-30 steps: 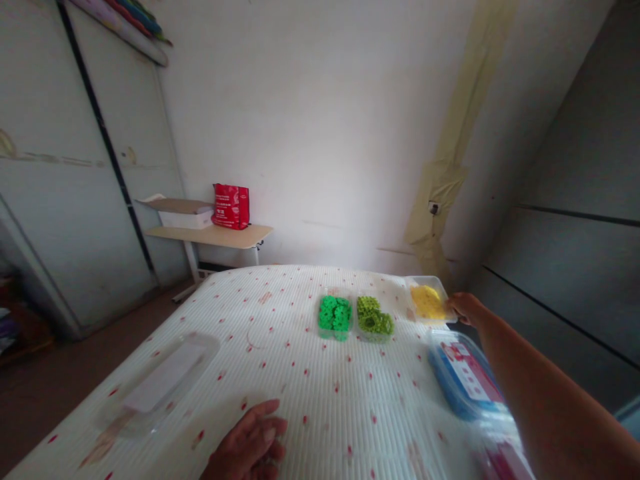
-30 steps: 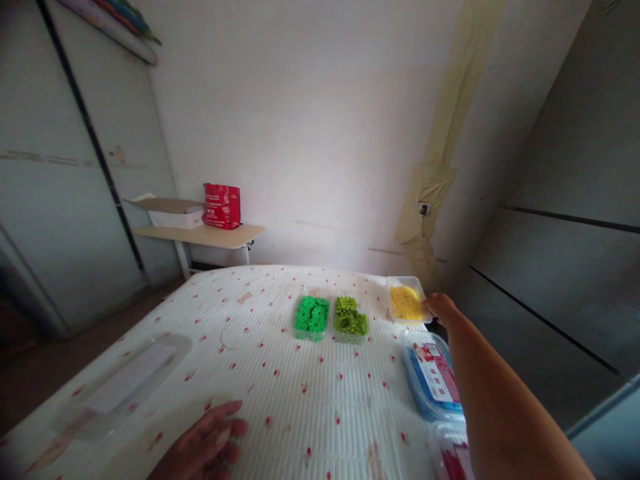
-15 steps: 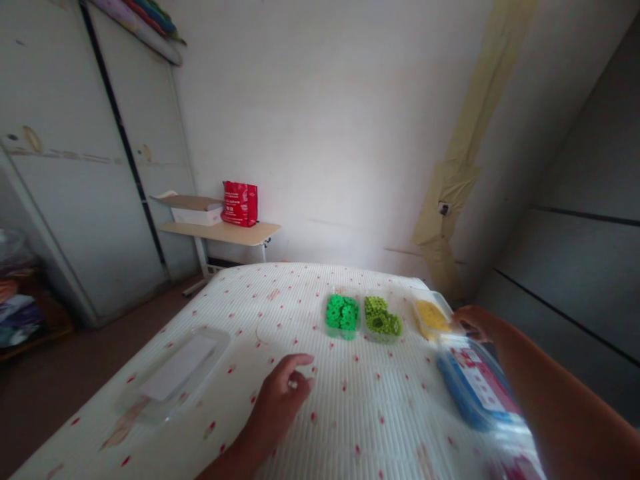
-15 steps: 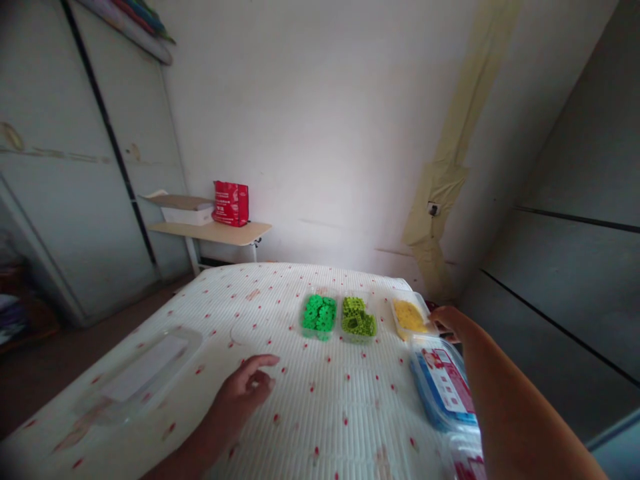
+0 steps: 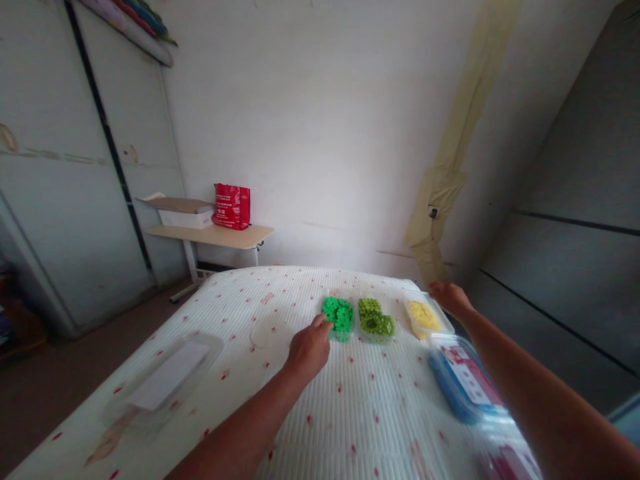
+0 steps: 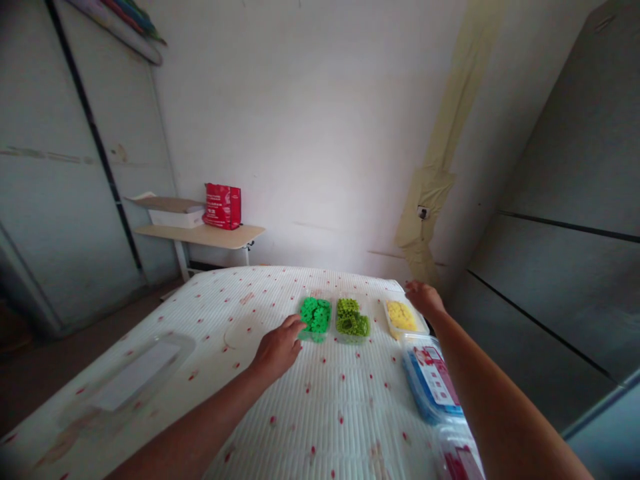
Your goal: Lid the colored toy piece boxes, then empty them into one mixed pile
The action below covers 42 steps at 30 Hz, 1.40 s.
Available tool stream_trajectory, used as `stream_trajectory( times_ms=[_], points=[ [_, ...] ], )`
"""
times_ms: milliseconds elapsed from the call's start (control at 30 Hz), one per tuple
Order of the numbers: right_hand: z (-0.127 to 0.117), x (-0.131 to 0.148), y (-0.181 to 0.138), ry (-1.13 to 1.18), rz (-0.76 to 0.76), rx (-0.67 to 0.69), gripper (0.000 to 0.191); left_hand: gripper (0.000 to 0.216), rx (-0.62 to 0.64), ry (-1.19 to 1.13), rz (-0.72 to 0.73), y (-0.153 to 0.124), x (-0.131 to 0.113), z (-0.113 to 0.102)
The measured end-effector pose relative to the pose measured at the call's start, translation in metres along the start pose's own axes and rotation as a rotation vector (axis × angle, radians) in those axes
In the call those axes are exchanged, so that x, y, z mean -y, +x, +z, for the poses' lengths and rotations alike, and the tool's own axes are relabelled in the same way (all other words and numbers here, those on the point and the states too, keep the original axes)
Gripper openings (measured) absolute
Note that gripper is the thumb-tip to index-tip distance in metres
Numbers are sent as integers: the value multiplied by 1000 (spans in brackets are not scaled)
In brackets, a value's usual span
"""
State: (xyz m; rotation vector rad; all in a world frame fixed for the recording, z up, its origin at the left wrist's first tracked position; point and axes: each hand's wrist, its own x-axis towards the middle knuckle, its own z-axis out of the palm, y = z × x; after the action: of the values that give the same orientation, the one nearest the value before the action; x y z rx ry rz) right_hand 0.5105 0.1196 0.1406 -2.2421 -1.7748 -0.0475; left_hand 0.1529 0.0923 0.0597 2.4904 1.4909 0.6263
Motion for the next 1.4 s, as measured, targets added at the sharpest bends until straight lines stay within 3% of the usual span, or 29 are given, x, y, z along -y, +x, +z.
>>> stream_trajectory(
  times_ms=[133,300,433,600,800,1067,1233,1400],
  points=[
    [8,55,-17,-122,-243,198,9,27,45,68,-23,4,-3,-1],
    [26,109,-58,-322,-376,231,25,27,64,105,-9,8,0,0],
    [39,125,-82,-446,-388,226,27,25,66,103,2,5,2,0],
    [54,125,-94,-494,-438,186,27,25,49,89,7,-15,10,-3],
    [67,136,-110,-462,-528,125,26,22,30,91,18,-57,30,-17],
    [77,177,-167,-407,-776,55,27,19,-17,59,63,-134,59,-39],
    [80,192,-204,-341,-908,-36,25,22,-52,18,74,-186,63,-52],
    [83,202,-221,-411,-1002,-134,25,22,-92,28,131,-222,65,-59]
  ],
)
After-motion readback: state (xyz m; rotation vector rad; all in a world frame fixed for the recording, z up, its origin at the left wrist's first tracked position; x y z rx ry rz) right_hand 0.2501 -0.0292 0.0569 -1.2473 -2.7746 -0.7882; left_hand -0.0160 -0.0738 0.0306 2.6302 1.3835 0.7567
